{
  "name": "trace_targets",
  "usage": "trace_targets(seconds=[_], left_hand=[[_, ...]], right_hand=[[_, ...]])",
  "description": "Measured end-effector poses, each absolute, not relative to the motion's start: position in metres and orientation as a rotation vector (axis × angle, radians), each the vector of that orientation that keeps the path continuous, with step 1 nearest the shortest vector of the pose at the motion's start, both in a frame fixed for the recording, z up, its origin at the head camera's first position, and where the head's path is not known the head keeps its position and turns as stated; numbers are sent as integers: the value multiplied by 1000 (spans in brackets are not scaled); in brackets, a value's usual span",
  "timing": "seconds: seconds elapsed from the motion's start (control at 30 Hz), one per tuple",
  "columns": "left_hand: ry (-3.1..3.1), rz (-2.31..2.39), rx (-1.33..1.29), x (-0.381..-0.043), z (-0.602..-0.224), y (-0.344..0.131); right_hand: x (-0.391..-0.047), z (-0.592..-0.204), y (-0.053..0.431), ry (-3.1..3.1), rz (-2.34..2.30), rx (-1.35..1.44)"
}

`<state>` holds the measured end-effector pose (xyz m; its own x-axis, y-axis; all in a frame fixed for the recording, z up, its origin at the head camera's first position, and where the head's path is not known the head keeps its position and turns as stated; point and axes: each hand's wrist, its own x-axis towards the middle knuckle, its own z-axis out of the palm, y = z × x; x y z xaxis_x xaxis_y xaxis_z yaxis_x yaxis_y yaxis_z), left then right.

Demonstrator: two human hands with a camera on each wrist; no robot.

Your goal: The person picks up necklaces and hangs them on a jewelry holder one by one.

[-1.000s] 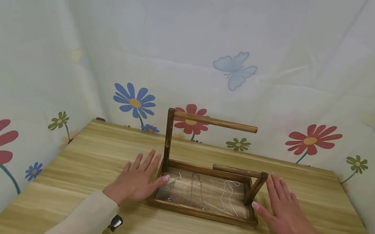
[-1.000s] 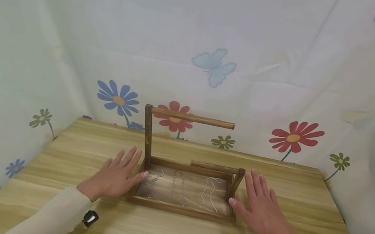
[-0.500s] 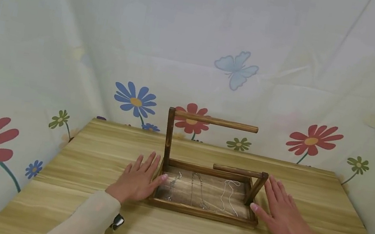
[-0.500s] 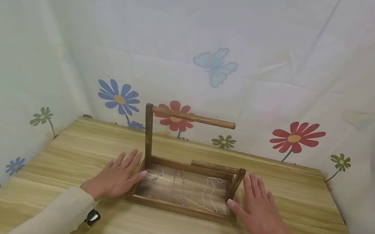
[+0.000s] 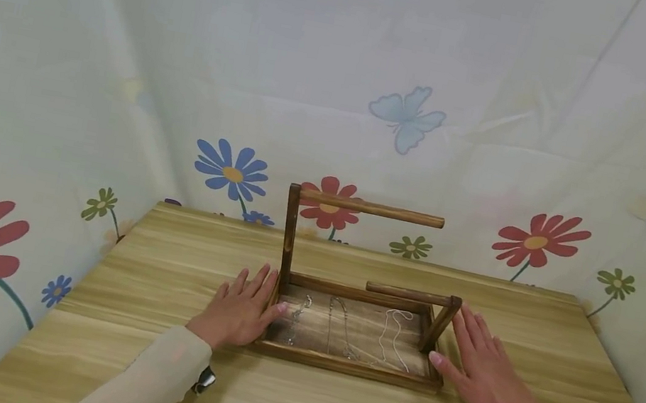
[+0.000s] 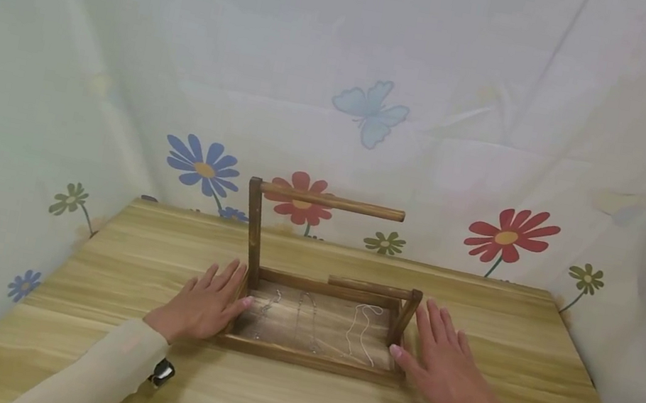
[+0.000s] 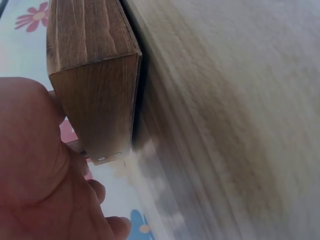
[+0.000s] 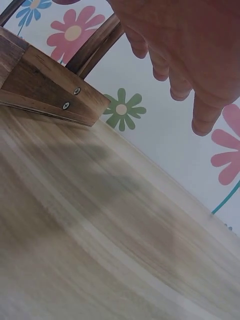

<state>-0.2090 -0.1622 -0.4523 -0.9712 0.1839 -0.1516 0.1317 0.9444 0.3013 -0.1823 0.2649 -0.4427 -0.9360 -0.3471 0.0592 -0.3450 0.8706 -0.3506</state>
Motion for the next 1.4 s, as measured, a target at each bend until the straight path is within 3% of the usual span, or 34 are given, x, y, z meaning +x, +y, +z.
trace_targets(seconds=[1.4], left_hand=[[2849,570,332,-212,-466,-165]], right_hand=[[-152,-435,267,3014,-671,-634]])
